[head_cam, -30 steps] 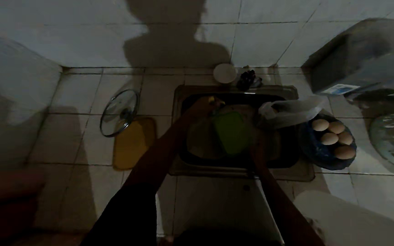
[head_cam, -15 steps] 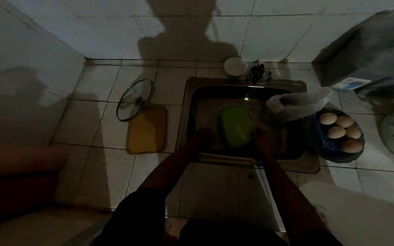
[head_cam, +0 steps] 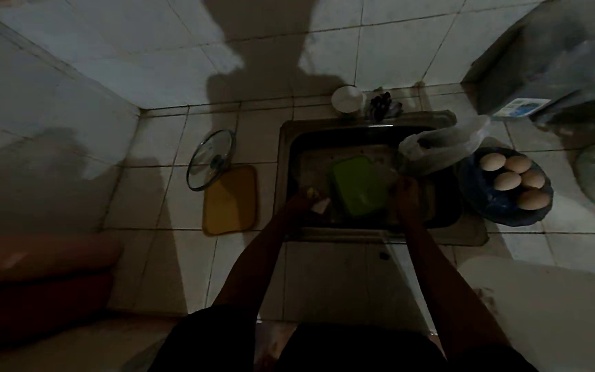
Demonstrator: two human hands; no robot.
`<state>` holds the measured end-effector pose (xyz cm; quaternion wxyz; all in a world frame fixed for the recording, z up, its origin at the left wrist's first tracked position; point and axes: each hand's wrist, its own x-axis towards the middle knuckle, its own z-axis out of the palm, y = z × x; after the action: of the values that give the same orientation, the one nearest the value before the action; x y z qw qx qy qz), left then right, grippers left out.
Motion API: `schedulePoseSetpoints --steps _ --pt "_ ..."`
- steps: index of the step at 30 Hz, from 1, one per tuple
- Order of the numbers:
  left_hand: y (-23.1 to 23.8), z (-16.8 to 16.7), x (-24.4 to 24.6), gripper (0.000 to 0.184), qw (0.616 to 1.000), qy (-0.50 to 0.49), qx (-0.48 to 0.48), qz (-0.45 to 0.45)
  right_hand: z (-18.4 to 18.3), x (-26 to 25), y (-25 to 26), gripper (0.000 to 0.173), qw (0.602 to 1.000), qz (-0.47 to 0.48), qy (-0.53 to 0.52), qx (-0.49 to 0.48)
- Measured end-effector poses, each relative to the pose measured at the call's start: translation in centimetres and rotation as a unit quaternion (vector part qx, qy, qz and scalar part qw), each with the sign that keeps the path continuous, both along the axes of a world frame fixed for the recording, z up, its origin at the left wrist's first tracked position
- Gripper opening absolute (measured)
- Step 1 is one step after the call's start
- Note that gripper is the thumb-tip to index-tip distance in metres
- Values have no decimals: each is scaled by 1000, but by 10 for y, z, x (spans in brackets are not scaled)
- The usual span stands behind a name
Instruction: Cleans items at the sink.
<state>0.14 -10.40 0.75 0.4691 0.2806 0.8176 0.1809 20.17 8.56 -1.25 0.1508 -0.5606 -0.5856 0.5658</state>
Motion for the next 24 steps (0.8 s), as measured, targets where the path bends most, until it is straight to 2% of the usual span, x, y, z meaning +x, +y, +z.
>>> schedulePoseSetpoints --steps 3,7,9,12,14,17,20,24 --pt "-4 16 6 39 1000 1 13 18 9 5 -8 41 997 -41 60 -7" --pt "-15 41 16 40 997 -20 -56 -56 42 21 -27 41 995 -35 78 -58" --pt "-22 42 31 40 994 -14 -40 -101 46 29 -33 41 989 -37 87 -111" --pt "-30 37 67 42 989 38 10 -144 42 34 -40 41 979 -59 137 -136" --pt "-36 26 90 42 984 95 50 -143 44 34 -47 42 969 -75 180 -149" --pt "-37 29 118 42 978 161 20 -135 43 37 -53 46 960 -80 211 -164" --pt "-40 30 132 42 975 176 -1 -139 44 45 -58 49 961 -59 212 -167" --pt "-39 28 139 42 974 196 62 -91 50 54 -58 47 965 -29 207 -159"
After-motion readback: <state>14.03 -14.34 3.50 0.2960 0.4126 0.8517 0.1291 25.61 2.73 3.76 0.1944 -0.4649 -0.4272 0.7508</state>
